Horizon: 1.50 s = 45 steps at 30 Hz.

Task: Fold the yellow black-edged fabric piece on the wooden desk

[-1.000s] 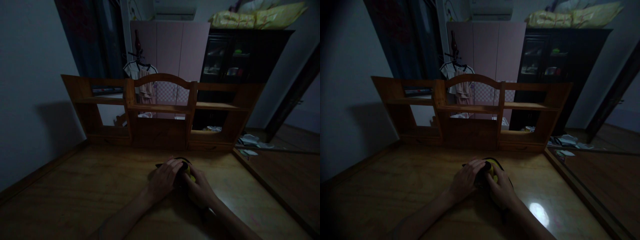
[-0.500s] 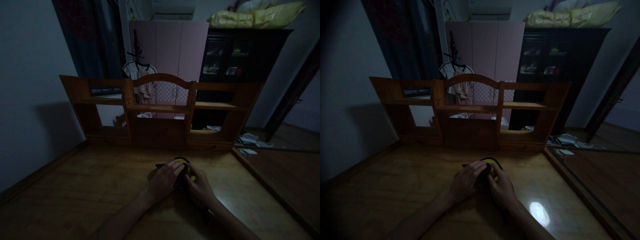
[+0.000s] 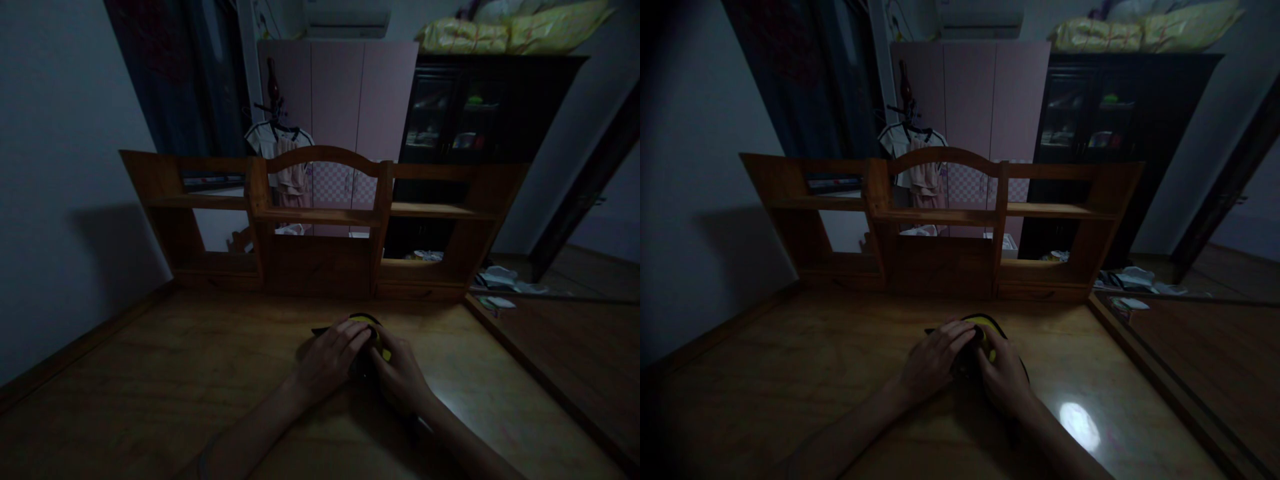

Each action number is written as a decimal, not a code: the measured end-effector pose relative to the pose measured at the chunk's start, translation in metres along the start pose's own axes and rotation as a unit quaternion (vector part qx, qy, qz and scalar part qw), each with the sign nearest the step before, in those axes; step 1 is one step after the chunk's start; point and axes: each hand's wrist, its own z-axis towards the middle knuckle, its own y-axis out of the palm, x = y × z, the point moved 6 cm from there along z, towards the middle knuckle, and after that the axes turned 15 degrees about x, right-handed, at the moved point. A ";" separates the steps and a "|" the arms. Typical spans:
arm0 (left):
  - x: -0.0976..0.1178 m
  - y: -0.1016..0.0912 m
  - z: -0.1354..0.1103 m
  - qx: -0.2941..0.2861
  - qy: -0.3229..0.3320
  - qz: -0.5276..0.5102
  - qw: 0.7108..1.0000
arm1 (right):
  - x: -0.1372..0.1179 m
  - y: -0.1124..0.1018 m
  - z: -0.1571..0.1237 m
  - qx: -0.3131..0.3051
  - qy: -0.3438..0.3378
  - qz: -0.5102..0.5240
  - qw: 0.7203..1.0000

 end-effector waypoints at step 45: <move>0.007 -0.003 0.006 -0.011 0.026 -0.004 1.000 | -0.003 -0.006 0.004 -0.010 0.029 -0.035 0.999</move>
